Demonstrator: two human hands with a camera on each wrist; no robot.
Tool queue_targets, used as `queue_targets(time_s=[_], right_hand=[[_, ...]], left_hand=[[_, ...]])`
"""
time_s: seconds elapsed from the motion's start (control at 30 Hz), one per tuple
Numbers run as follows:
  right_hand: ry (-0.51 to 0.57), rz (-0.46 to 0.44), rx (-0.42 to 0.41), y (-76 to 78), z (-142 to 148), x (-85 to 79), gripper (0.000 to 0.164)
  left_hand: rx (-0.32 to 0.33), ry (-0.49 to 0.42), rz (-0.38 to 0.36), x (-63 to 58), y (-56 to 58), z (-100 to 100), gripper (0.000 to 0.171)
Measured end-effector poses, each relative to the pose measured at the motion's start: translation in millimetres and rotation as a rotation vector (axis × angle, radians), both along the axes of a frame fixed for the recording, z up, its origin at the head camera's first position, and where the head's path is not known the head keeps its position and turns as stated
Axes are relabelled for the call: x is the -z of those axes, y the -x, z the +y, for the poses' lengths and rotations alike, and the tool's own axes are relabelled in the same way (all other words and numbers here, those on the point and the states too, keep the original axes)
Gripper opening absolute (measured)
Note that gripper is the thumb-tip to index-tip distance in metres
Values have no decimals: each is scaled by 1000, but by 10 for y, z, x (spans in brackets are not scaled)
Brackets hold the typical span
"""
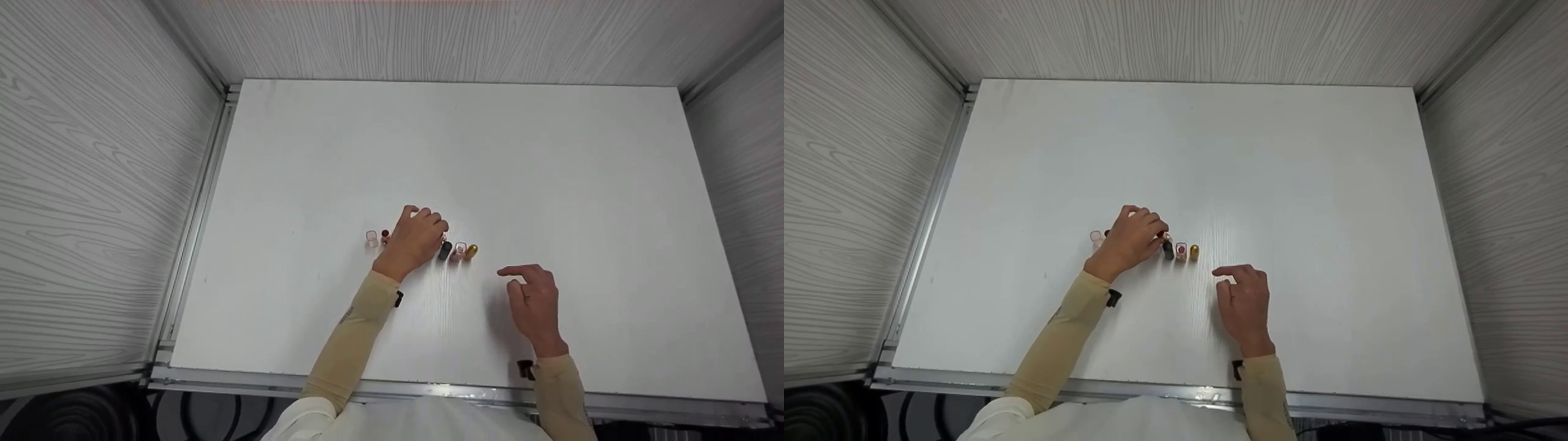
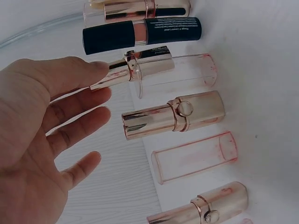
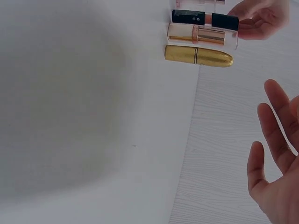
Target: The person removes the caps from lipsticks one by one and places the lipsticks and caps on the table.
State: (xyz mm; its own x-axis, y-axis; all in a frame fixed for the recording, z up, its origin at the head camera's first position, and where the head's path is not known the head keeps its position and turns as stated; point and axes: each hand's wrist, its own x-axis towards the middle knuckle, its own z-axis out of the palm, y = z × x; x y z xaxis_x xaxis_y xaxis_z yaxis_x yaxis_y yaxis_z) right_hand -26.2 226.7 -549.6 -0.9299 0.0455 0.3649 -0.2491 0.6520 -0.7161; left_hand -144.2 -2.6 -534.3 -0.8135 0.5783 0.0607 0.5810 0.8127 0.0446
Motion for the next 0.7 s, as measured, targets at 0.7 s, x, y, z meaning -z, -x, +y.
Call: queue_targets(time_s=[0.7], right_hand=[[121,138,75,26,-27,-40,32]], left_hand=[[-2,-25,-86,100,-3,3,14]])
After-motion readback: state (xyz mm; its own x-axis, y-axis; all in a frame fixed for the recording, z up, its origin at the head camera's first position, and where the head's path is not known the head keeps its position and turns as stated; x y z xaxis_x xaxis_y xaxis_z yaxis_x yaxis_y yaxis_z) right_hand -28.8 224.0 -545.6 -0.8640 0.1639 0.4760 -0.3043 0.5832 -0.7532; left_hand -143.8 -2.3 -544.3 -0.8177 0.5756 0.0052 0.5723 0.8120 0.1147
